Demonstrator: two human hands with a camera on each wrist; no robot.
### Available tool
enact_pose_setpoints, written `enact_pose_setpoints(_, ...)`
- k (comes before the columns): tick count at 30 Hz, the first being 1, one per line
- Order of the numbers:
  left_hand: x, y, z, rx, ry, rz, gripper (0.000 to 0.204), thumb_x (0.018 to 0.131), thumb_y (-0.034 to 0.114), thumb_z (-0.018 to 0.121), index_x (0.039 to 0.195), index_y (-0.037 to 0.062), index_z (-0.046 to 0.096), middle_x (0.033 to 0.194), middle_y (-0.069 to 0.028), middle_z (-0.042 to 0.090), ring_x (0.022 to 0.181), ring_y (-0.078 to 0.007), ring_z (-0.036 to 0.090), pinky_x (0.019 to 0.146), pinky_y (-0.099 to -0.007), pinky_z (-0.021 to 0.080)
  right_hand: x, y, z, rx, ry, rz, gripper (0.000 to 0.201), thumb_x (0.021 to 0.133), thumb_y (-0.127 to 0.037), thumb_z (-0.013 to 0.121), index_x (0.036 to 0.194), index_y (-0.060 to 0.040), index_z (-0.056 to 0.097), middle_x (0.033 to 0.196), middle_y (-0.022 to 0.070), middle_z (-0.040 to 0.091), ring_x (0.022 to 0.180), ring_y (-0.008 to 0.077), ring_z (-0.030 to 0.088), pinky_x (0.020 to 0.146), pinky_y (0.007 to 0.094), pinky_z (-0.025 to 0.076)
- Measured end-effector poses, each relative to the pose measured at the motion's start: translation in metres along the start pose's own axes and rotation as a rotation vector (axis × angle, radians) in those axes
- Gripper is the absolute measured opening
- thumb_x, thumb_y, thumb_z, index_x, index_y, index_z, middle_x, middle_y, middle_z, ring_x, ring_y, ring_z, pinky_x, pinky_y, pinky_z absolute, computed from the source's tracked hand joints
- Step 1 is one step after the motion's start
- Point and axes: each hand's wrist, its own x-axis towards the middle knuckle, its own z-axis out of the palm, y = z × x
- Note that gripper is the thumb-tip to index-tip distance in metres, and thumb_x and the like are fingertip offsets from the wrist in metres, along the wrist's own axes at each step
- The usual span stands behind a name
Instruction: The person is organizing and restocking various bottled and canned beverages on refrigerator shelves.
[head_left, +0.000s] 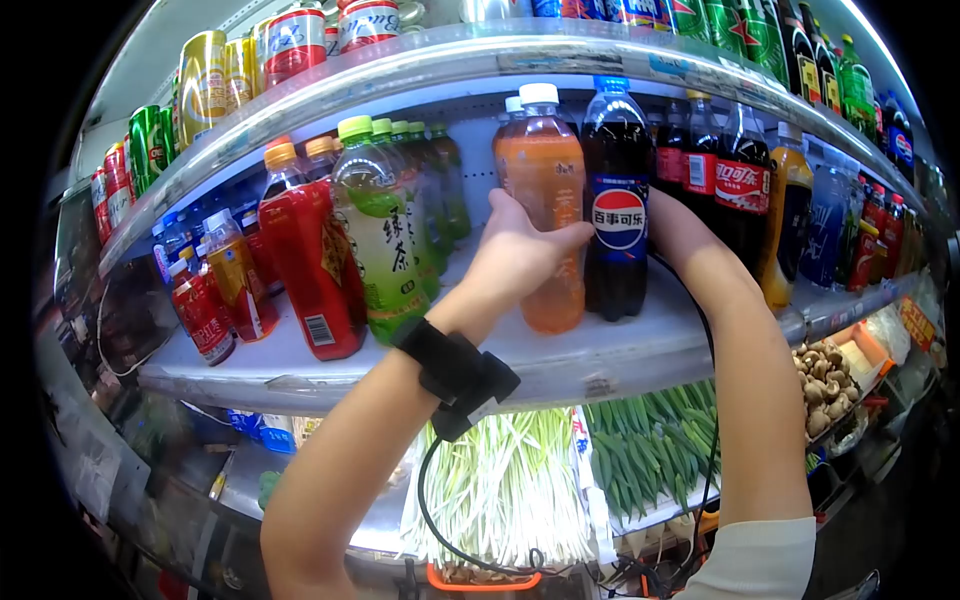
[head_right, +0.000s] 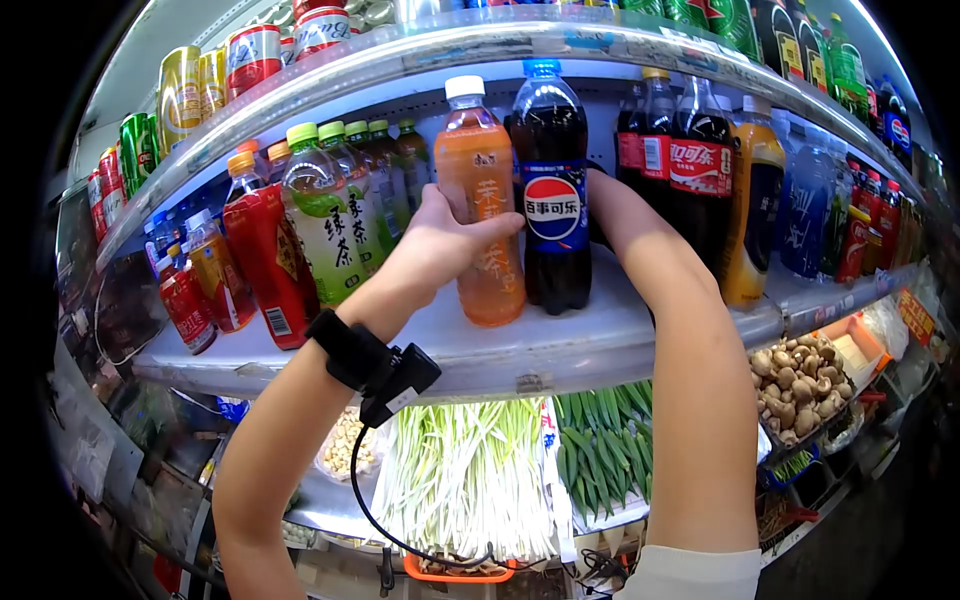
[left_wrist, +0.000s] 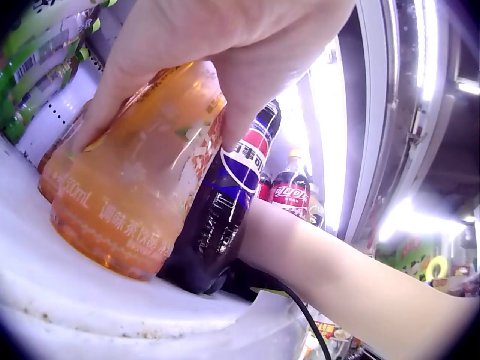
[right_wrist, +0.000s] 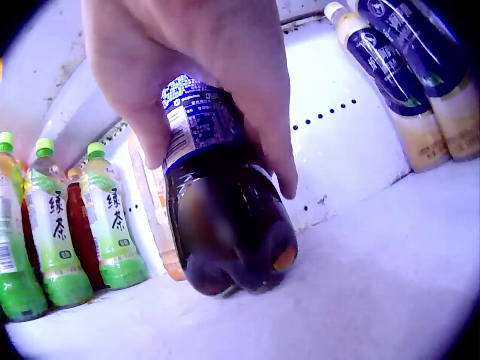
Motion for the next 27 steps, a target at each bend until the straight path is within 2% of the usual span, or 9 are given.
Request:
enact_pose_setpoints(5, 0.008, -0.003, 0.001, 0.081, 0.010, -0.049, 0.068, 0.066, 0.034, 0.076, 0.104, -0.0063, 0.036, 0.090, -0.0154, 0.052, 0.077, -0.0184, 0.056, 0.061, -0.0295, 0.048, -0.040, -0.002, -0.008, 0.193, -0.135, -0.023, 0.032, 0.078, -0.027, 0.063, 0.100, -0.0051, 0.057, 0.090, 0.0124, 0.061, 0.075, 0.0236, 0.060, 0.061, 0.0388, 0.051)
enact_pose_setpoints(9, 0.012, -0.007, 0.002, 0.162, 0.040, -0.019, 0.068, 0.067, 0.035, 0.075, 0.104, -0.0058, 0.036, 0.087, -0.0143, 0.052, 0.074, -0.0172, 0.056, 0.056, -0.0288, 0.047, -0.073, 0.000, -0.005, 0.338, -0.241, -0.047, 0.032, 0.078, -0.027, 0.063, 0.101, -0.0054, 0.056, 0.092, 0.0125, 0.061, 0.077, 0.0236, 0.060, 0.061, 0.0390, 0.051)
enact_pose_setpoints(10, 0.011, -0.004, -0.001, 0.104, -0.020, -0.039, 0.085, 0.065, 0.033, 0.076, 0.113, -0.0166, 0.026, 0.109, -0.0285, 0.050, 0.102, -0.0312, 0.053, 0.083, -0.0332, 0.044, -0.078, 0.001, -0.004, 0.370, -0.271, -0.054, 0.032, 0.078, -0.027, 0.063, 0.101, -0.0055, 0.056, 0.092, 0.0125, 0.061, 0.077, 0.0237, 0.060, 0.062, 0.0391, 0.051)
enact_pose_setpoints(14, 0.004, 0.006, -0.003, 0.086, -0.049, -0.097, 0.087, 0.065, 0.033, 0.076, 0.115, -0.0161, 0.025, 0.109, -0.0276, 0.050, 0.100, -0.0305, 0.054, 0.083, -0.0321, 0.045, -0.088, 0.008, -0.001, 0.460, -0.354, -0.070, 0.033, 0.078, -0.027, 0.063, 0.102, -0.0058, 0.056, 0.093, 0.0125, 0.061, 0.078, 0.0238, 0.060, 0.062, 0.0394, 0.052)
enact_pose_setpoints(22, 0.004, 0.005, -0.001, 0.085, -0.050, -0.094, 0.087, 0.066, 0.031, 0.076, 0.115, -0.0172, 0.024, 0.109, -0.0273, 0.050, 0.100, -0.0292, 0.054, 0.081, -0.0321, 0.046, -0.090, 0.016, -0.006, 0.536, -0.434, -0.111, 0.034, 0.078, -0.028, 0.063, 0.104, -0.0065, 0.056, 0.096, 0.0126, 0.061, 0.081, 0.0239, 0.061, 0.064, 0.0399, 0.052)
enact_pose_setpoints(24, 0.007, -0.002, 0.000, 0.097, 0.003, -0.053, 0.073, 0.067, 0.038, 0.075, 0.109, -0.0054, 0.034, 0.090, -0.0120, 0.053, 0.069, -0.0157, 0.055, 0.052, -0.0262, 0.044, -0.089, 0.019, -0.008, 0.489, -0.419, -0.117, 0.037, 0.079, -0.029, 0.062, 0.109, -0.0088, 0.054, 0.101, 0.0125, 0.060, 0.087, 0.0244, 0.060, 0.068, 0.0416, 0.052)
enact_pose_setpoints(25, 0.006, -0.003, 0.001, 0.101, 0.001, -0.057, 0.073, 0.067, 0.038, 0.075, 0.109, -0.0054, 0.034, 0.090, -0.0120, 0.053, 0.069, -0.0157, 0.055, 0.052, -0.0262, 0.044, -0.094, 0.015, -0.007, 0.439, -0.406, -0.122, 0.040, 0.080, -0.030, 0.062, 0.113, -0.0112, 0.052, 0.106, 0.0123, 0.059, 0.093, 0.0249, 0.059, 0.071, 0.0434, 0.052)
enact_pose_setpoints(26, 0.006, -0.003, 0.001, 0.085, 0.004, -0.047, 0.073, 0.067, 0.038, 0.075, 0.109, -0.0053, 0.034, 0.090, -0.0117, 0.053, 0.069, -0.0154, 0.054, 0.052, -0.0259, 0.044, -0.103, 0.008, -0.008, 0.412, -0.358, -0.053, 0.021, 0.088, -0.017, 0.052, 0.106, -0.0076, 0.055, 0.098, 0.0054, 0.060, 0.086, 0.0133, 0.058, 0.079, 0.0253, 0.046)
enact_pose_setpoints(27, 0.006, -0.004, 0.000, 0.069, 0.007, -0.035, 0.072, 0.067, 0.038, 0.075, 0.109, -0.0051, 0.034, 0.089, -0.0113, 0.053, 0.068, -0.0151, 0.054, 0.051, -0.0257, 0.044, -0.105, 0.006, -0.007, 0.416, -0.359, -0.055, 0.021, 0.088, -0.017, 0.052, 0.106, -0.0076, 0.055, 0.098, 0.0054, 0.060, 0.086, 0.0133, 0.058, 0.079, 0.0253, 0.046)
